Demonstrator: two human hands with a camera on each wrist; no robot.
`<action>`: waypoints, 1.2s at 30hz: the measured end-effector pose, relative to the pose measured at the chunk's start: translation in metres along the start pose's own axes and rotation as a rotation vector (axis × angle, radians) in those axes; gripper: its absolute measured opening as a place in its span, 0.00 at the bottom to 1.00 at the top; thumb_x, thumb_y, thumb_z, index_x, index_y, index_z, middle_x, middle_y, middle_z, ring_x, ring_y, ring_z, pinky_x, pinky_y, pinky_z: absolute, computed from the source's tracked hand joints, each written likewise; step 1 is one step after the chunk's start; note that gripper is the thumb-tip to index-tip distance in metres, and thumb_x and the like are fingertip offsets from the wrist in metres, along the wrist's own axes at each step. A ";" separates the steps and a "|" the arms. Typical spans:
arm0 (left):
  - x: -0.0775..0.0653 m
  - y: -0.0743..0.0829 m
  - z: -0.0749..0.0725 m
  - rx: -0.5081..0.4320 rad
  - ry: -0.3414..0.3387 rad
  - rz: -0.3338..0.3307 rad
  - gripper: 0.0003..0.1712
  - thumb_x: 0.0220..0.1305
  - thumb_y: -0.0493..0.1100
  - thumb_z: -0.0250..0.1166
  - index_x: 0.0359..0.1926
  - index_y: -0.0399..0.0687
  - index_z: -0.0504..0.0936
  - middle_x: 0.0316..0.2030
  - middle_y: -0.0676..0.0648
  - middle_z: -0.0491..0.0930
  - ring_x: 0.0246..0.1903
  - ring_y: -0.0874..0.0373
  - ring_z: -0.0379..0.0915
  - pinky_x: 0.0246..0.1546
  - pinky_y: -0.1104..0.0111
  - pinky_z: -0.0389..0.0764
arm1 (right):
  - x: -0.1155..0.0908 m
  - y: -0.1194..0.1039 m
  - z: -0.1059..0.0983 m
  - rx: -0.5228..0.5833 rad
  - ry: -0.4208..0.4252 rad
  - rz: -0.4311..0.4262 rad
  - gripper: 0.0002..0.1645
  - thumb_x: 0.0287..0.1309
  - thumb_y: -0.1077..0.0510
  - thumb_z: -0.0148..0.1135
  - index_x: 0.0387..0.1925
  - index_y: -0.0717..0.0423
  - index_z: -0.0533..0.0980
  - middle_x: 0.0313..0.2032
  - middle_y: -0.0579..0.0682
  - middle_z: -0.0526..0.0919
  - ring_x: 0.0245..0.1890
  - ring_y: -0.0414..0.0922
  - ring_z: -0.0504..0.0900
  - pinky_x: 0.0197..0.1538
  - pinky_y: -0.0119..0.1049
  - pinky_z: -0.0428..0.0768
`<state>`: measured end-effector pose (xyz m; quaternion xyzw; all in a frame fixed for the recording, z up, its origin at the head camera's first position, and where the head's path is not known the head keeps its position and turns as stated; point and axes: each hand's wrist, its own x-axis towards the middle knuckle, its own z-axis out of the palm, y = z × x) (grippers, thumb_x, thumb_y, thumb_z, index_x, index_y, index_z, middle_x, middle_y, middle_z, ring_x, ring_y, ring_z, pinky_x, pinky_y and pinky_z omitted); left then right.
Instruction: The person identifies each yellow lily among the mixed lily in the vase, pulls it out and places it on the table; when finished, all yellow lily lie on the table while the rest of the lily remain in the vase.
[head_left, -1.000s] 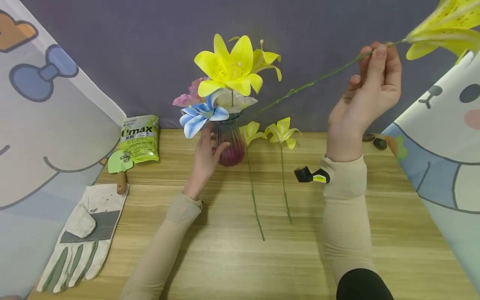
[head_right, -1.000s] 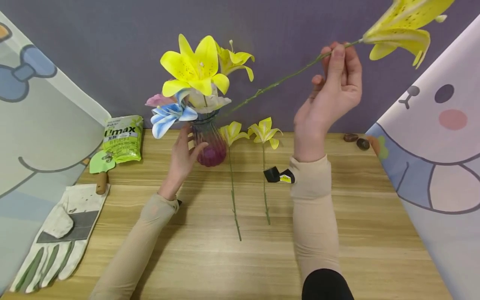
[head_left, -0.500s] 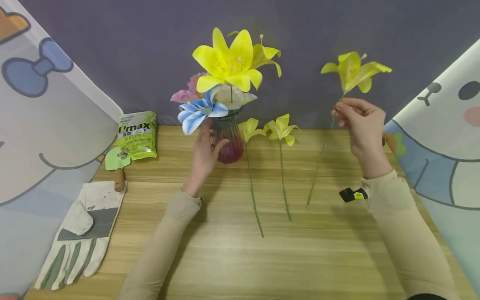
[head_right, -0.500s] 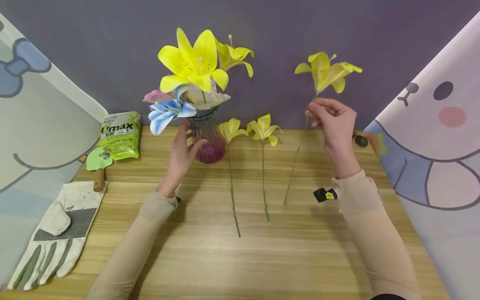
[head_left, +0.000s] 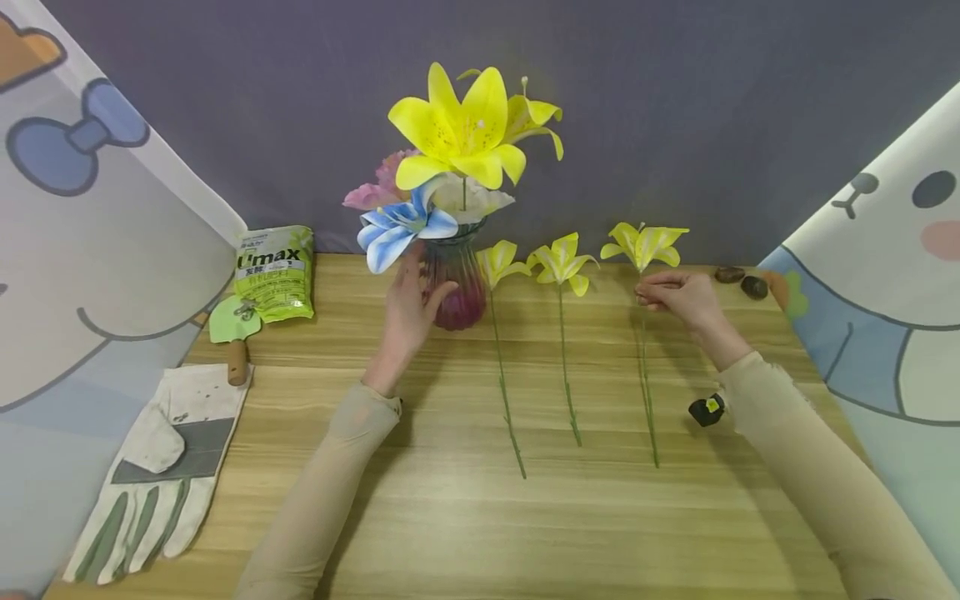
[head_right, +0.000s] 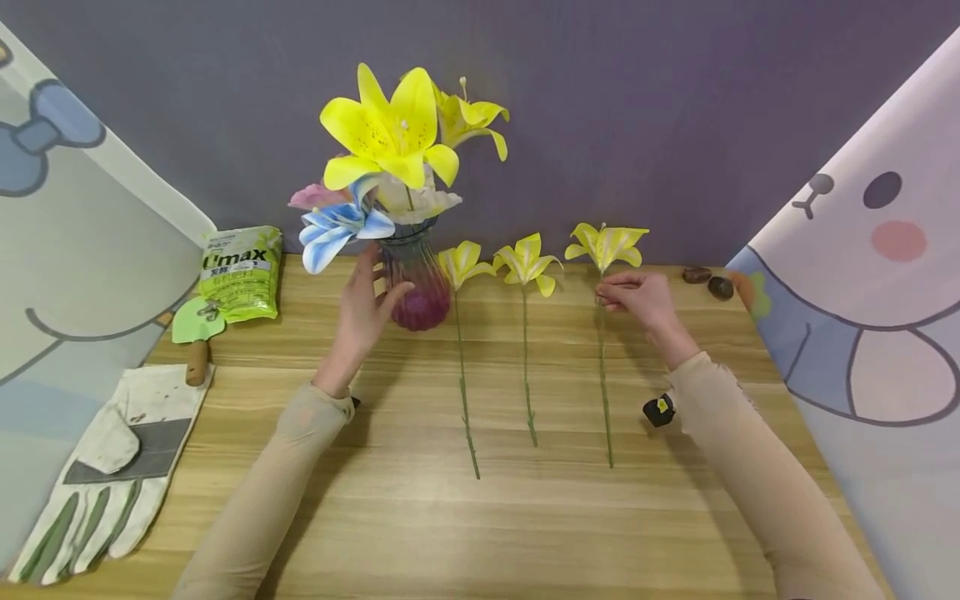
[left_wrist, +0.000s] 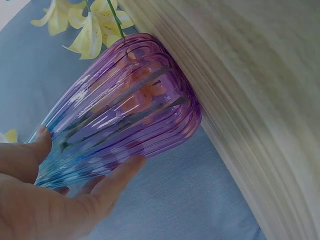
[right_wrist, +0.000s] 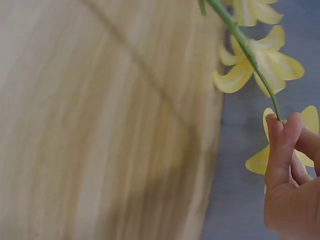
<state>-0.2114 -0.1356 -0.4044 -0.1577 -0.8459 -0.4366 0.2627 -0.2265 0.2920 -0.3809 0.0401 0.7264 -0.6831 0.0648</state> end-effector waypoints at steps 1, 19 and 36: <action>0.000 0.000 0.000 0.000 -0.001 -0.003 0.43 0.70 0.39 0.75 0.75 0.27 0.63 0.62 0.26 0.75 0.52 0.33 0.81 0.43 0.46 0.89 | 0.001 0.002 0.001 -0.024 -0.007 0.009 0.07 0.71 0.73 0.64 0.47 0.72 0.83 0.29 0.45 0.91 0.29 0.36 0.90 0.35 0.27 0.87; -0.001 0.003 0.001 -0.021 -0.019 -0.022 0.42 0.71 0.41 0.73 0.76 0.27 0.62 0.64 0.27 0.74 0.52 0.34 0.81 0.44 0.49 0.89 | 0.010 0.025 0.008 -0.259 -0.020 0.007 0.22 0.74 0.71 0.63 0.59 0.87 0.71 0.29 0.43 0.89 0.27 0.33 0.86 0.33 0.27 0.87; -0.002 0.000 0.001 -0.015 -0.001 -0.006 0.43 0.70 0.40 0.74 0.76 0.27 0.63 0.64 0.27 0.74 0.51 0.34 0.81 0.43 0.46 0.88 | 0.002 0.003 0.013 -0.465 0.051 -0.213 0.24 0.81 0.60 0.56 0.58 0.83 0.76 0.43 0.66 0.90 0.29 0.30 0.87 0.33 0.30 0.88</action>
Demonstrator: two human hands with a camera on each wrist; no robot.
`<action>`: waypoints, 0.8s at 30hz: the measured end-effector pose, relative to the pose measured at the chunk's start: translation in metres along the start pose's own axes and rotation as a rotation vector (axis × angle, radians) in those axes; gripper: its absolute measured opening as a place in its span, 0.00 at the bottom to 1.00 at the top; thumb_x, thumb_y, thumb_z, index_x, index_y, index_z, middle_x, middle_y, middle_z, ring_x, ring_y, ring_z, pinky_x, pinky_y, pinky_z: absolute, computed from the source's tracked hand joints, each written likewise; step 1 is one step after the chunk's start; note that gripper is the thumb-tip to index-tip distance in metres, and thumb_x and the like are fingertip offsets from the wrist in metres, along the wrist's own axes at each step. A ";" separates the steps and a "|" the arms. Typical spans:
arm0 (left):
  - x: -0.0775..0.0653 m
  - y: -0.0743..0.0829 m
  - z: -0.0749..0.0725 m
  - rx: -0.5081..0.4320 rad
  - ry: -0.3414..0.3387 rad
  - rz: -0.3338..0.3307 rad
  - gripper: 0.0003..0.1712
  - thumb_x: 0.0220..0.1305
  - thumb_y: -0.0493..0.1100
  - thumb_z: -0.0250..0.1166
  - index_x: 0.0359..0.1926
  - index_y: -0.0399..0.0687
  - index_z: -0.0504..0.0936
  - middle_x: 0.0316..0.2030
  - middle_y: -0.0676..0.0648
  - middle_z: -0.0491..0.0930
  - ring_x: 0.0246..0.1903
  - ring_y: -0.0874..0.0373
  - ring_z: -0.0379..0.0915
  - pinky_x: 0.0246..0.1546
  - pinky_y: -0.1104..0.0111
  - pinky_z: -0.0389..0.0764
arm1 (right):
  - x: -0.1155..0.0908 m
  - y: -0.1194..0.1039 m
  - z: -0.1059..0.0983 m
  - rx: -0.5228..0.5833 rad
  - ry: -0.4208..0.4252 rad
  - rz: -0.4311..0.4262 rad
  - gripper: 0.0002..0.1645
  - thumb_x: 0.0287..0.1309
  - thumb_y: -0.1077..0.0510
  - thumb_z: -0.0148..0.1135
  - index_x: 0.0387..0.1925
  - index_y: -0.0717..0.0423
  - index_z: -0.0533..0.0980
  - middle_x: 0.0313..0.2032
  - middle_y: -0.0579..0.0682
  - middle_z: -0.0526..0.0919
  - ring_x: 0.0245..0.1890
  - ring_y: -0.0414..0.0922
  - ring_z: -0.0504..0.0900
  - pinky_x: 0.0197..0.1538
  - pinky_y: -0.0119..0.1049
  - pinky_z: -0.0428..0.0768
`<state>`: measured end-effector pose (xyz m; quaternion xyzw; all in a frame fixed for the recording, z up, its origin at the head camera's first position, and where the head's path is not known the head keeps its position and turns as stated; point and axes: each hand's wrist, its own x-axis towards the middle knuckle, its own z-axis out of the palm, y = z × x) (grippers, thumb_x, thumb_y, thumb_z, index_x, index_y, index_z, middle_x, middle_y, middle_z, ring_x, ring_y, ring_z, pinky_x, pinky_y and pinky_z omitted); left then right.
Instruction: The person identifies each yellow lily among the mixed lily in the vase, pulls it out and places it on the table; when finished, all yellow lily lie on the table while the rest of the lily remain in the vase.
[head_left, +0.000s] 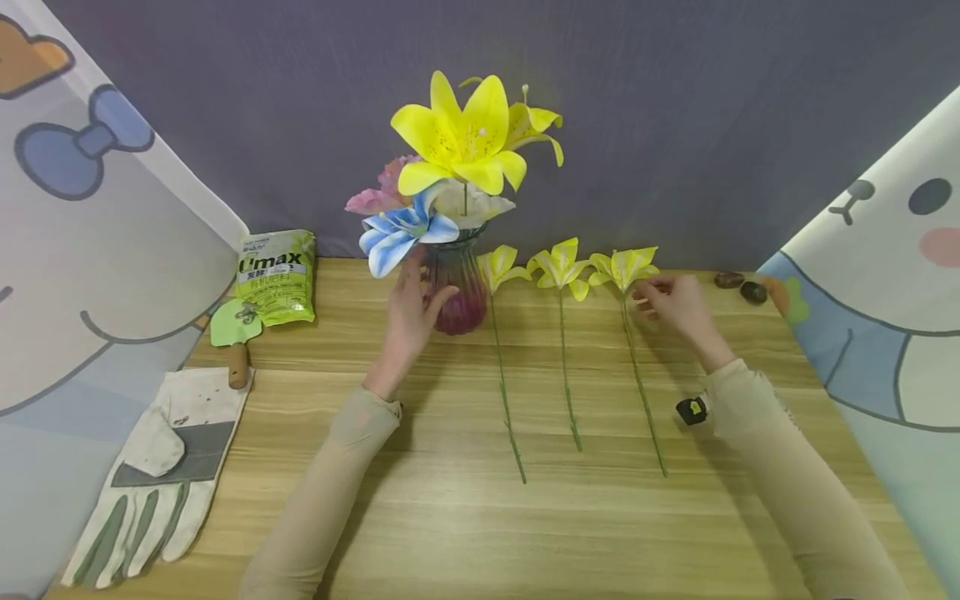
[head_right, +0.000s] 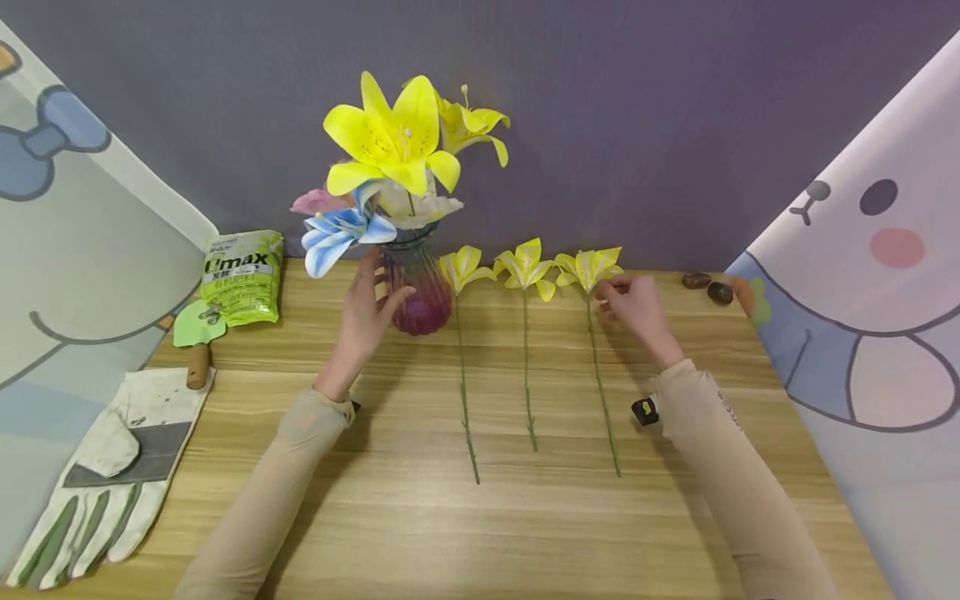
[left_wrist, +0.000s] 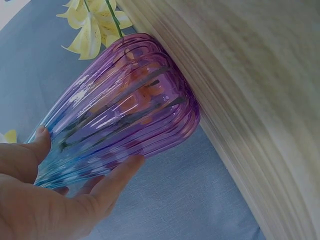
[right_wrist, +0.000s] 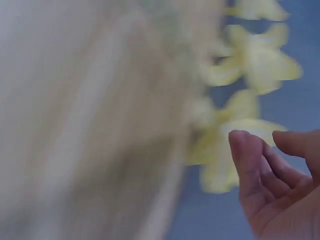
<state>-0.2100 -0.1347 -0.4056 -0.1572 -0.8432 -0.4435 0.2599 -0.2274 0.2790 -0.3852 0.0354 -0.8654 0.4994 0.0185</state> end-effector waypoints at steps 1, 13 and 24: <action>0.000 -0.001 0.000 -0.001 0.001 0.002 0.43 0.70 0.39 0.74 0.76 0.27 0.63 0.64 0.27 0.74 0.51 0.34 0.81 0.43 0.46 0.88 | -0.002 -0.009 0.003 0.018 0.049 -0.046 0.23 0.81 0.59 0.58 0.57 0.81 0.78 0.44 0.66 0.90 0.30 0.30 0.87 0.33 0.29 0.88; -0.001 -0.003 -0.002 0.035 0.023 0.041 0.43 0.70 0.40 0.75 0.75 0.26 0.63 0.64 0.26 0.74 0.51 0.33 0.81 0.45 0.45 0.87 | -0.014 -0.150 0.101 0.638 0.208 -0.547 0.08 0.71 0.68 0.69 0.48 0.67 0.87 0.44 0.56 0.92 0.43 0.46 0.92 0.25 0.30 0.82; 0.002 -0.002 -0.001 0.037 -0.005 0.031 0.43 0.71 0.41 0.74 0.76 0.27 0.62 0.65 0.27 0.74 0.51 0.34 0.81 0.43 0.47 0.87 | 0.004 -0.183 0.165 0.601 0.298 -0.632 0.10 0.69 0.68 0.70 0.49 0.70 0.87 0.44 0.59 0.92 0.40 0.52 0.90 0.26 0.38 0.85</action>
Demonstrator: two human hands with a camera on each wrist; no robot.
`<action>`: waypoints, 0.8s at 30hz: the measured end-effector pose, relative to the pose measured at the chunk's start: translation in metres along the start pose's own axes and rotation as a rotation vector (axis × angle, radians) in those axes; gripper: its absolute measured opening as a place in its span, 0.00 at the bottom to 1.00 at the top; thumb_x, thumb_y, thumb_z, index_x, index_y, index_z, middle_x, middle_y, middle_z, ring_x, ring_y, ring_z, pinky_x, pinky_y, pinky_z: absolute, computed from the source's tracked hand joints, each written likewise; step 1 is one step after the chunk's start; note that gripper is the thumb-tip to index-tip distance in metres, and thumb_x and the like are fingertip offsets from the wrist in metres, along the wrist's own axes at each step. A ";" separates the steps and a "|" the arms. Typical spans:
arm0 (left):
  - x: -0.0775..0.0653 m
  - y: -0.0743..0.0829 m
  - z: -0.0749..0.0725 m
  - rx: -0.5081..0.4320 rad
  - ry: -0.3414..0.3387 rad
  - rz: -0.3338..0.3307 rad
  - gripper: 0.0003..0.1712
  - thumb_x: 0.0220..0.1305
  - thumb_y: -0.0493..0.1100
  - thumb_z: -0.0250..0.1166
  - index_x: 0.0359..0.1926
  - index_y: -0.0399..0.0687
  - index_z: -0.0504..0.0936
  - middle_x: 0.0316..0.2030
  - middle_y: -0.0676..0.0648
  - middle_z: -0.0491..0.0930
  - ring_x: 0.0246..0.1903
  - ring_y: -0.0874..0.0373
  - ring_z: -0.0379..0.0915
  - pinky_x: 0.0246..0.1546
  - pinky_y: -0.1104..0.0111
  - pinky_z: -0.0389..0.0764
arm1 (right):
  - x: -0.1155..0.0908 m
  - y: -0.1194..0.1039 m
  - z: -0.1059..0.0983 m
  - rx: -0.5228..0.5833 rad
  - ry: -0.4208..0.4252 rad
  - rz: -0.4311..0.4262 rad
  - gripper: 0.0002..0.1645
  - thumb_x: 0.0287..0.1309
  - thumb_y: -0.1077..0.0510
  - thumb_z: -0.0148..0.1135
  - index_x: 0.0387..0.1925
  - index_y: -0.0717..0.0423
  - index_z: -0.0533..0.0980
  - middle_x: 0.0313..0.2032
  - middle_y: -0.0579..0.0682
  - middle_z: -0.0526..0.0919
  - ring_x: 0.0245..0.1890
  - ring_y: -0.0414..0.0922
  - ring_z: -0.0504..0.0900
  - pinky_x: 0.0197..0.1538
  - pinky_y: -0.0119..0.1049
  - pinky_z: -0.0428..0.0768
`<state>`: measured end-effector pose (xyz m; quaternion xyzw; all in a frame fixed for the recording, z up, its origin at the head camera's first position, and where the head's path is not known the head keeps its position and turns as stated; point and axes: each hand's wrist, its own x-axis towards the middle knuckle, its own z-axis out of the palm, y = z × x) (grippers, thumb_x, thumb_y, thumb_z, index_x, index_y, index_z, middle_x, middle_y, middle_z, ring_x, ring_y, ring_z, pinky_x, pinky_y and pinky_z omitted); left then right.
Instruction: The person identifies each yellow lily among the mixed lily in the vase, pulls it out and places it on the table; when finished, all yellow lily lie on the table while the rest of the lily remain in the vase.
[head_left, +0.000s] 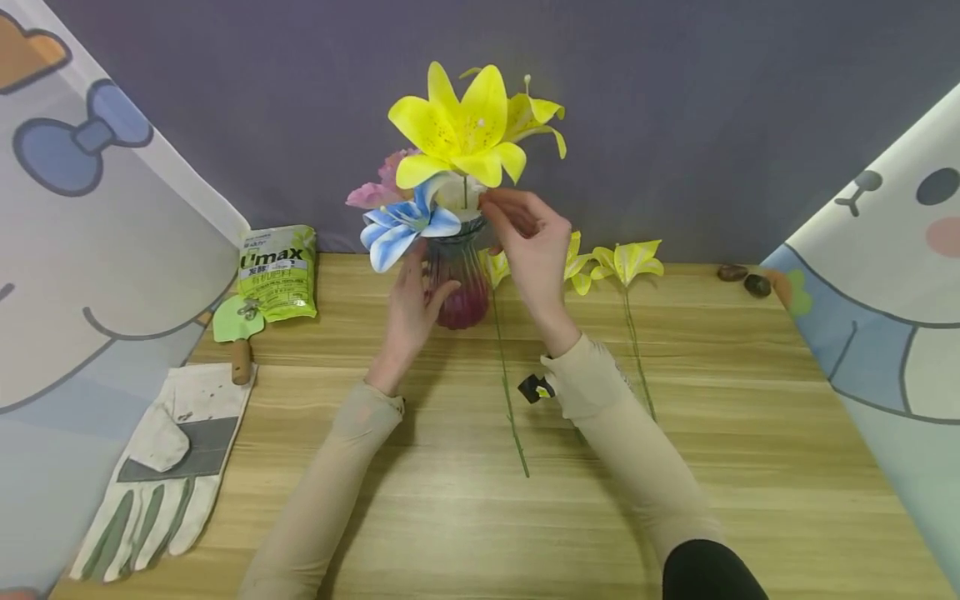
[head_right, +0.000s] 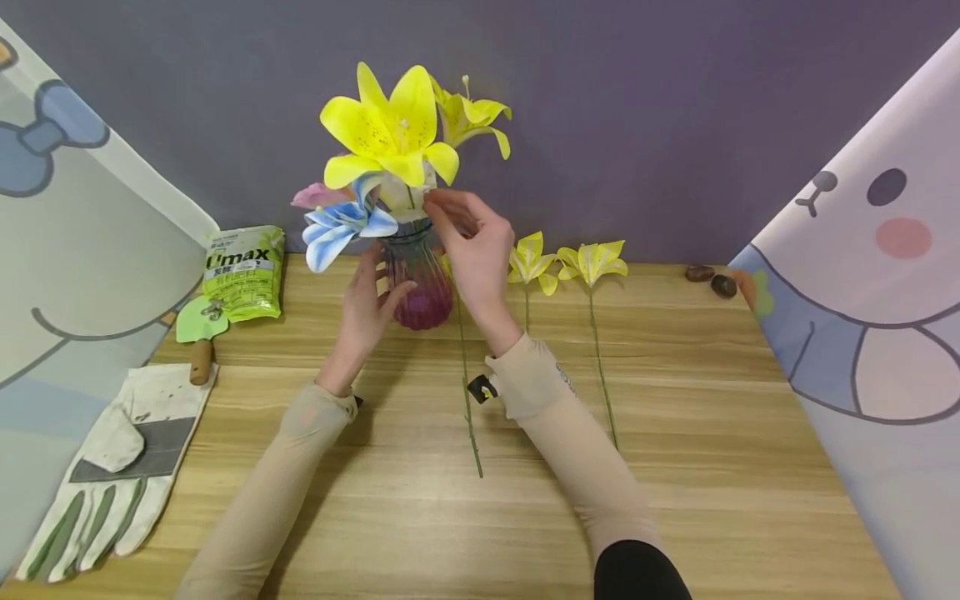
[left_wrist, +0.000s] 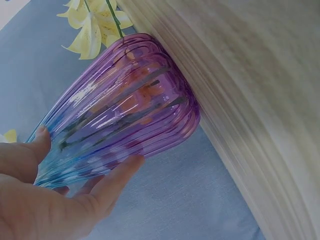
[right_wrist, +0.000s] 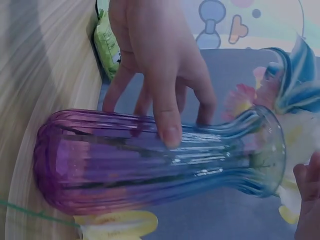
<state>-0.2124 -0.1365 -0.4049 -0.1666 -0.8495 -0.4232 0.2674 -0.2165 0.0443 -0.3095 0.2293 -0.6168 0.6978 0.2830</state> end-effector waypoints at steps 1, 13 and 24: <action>0.001 0.000 0.000 -0.001 -0.001 -0.001 0.43 0.71 0.41 0.74 0.76 0.26 0.62 0.64 0.27 0.74 0.51 0.34 0.81 0.43 0.46 0.87 | 0.001 0.001 0.002 -0.007 0.000 0.001 0.10 0.70 0.68 0.70 0.50 0.70 0.86 0.45 0.59 0.91 0.40 0.51 0.90 0.27 0.38 0.85; 0.000 0.001 -0.001 -0.009 -0.016 -0.027 0.42 0.71 0.40 0.73 0.77 0.29 0.62 0.61 0.28 0.75 0.51 0.34 0.81 0.40 0.48 0.89 | 0.004 0.012 0.018 -0.043 -0.007 0.019 0.13 0.73 0.66 0.67 0.54 0.68 0.85 0.48 0.59 0.91 0.41 0.50 0.89 0.27 0.43 0.86; 0.000 0.001 0.000 -0.008 0.000 -0.008 0.43 0.70 0.39 0.74 0.76 0.29 0.62 0.59 0.27 0.75 0.50 0.33 0.82 0.39 0.47 0.89 | 0.012 0.008 0.019 -0.094 -0.001 0.036 0.11 0.71 0.62 0.71 0.50 0.65 0.88 0.42 0.55 0.92 0.31 0.43 0.87 0.24 0.42 0.85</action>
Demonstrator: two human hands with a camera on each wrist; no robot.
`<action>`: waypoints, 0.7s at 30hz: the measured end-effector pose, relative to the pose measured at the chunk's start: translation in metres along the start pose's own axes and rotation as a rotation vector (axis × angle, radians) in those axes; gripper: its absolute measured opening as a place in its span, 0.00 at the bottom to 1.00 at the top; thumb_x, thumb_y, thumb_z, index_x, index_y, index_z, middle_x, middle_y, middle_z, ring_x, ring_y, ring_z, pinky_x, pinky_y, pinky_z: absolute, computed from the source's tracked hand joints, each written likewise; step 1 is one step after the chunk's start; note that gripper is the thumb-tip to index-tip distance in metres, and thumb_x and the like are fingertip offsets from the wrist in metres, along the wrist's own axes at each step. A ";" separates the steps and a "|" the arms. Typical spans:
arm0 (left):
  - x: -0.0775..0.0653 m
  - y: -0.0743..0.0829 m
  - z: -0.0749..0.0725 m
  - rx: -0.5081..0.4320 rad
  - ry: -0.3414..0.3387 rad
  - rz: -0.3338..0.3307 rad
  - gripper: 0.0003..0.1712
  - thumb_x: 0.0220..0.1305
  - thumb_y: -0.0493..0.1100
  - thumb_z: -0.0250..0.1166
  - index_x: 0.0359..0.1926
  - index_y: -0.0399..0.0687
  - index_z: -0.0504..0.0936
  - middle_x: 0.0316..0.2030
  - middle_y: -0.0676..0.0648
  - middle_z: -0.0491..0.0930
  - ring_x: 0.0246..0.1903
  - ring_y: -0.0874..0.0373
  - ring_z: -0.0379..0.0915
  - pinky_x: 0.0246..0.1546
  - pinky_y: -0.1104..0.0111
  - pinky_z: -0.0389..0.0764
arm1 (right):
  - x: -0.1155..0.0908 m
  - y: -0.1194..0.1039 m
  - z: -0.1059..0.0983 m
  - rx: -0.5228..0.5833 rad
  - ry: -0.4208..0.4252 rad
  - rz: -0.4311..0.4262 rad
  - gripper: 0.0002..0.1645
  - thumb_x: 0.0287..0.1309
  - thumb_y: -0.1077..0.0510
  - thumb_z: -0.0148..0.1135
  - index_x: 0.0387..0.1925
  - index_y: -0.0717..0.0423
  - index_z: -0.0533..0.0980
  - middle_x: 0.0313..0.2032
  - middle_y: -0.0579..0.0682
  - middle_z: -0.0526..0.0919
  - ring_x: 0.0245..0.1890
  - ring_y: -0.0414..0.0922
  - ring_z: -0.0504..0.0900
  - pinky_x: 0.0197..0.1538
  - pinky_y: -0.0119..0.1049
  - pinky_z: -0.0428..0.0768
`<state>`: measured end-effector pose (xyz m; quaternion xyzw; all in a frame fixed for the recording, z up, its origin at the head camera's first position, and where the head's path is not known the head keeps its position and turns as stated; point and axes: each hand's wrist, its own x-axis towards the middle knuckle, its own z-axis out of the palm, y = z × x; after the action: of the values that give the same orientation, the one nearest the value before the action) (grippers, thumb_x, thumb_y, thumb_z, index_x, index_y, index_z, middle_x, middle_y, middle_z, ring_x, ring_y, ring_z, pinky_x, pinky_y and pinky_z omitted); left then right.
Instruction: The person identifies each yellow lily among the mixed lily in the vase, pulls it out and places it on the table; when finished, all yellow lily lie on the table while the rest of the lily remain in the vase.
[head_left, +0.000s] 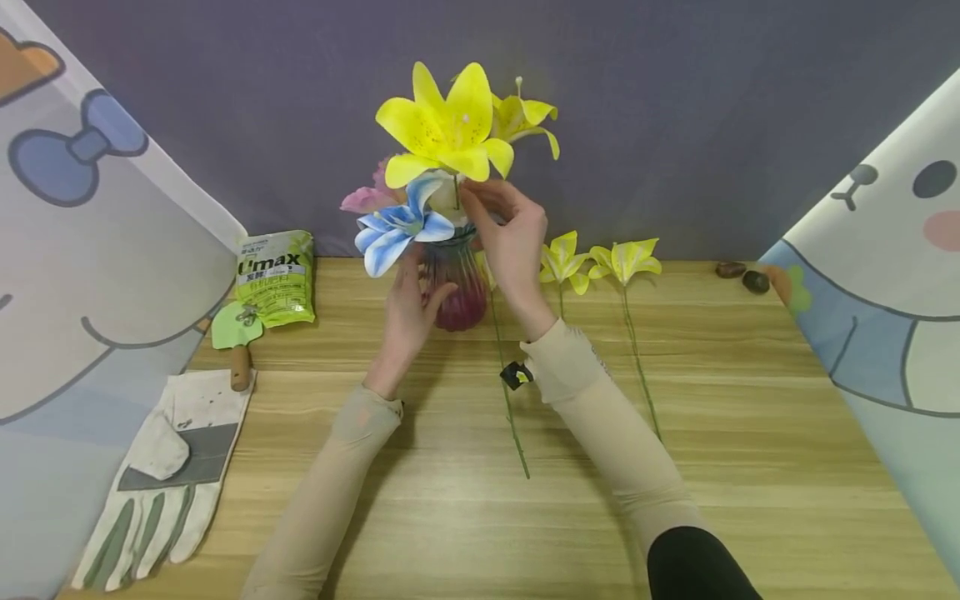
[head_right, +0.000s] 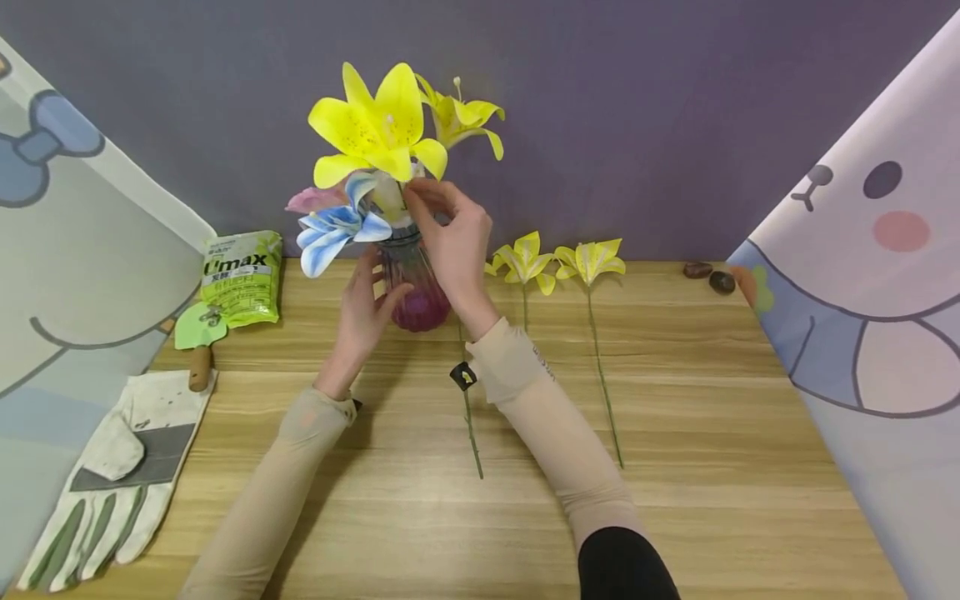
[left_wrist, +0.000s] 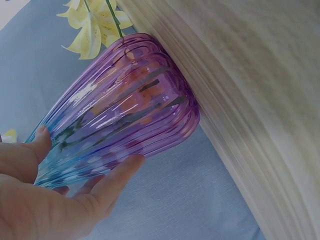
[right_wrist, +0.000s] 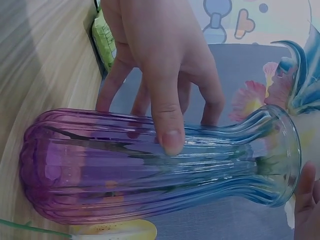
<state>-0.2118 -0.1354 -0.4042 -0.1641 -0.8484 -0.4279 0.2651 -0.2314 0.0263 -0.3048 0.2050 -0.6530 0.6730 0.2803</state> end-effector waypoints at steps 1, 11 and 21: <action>0.000 0.000 0.000 0.000 0.002 0.001 0.43 0.70 0.39 0.75 0.76 0.29 0.62 0.59 0.27 0.75 0.50 0.33 0.82 0.39 0.47 0.89 | 0.001 0.000 0.000 -0.011 -0.005 -0.003 0.11 0.70 0.62 0.72 0.50 0.65 0.88 0.42 0.55 0.92 0.33 0.43 0.88 0.25 0.40 0.85; -0.002 0.000 -0.001 0.003 -0.005 -0.014 0.44 0.70 0.40 0.74 0.78 0.30 0.61 0.61 0.27 0.75 0.51 0.32 0.82 0.38 0.47 0.89 | 0.003 0.003 0.011 -0.080 0.025 -0.101 0.09 0.65 0.66 0.76 0.45 0.65 0.90 0.41 0.56 0.92 0.38 0.46 0.91 0.35 0.32 0.85; -0.002 0.002 -0.001 0.022 0.001 -0.002 0.45 0.70 0.40 0.75 0.78 0.29 0.61 0.60 0.27 0.75 0.51 0.32 0.82 0.38 0.47 0.89 | 0.003 0.001 0.012 0.041 0.172 -0.101 0.07 0.66 0.67 0.75 0.43 0.68 0.89 0.38 0.57 0.92 0.32 0.43 0.89 0.29 0.29 0.81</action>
<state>-0.2093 -0.1352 -0.4036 -0.1599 -0.8530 -0.4191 0.2667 -0.2351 0.0151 -0.3028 0.1848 -0.6014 0.6863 0.3649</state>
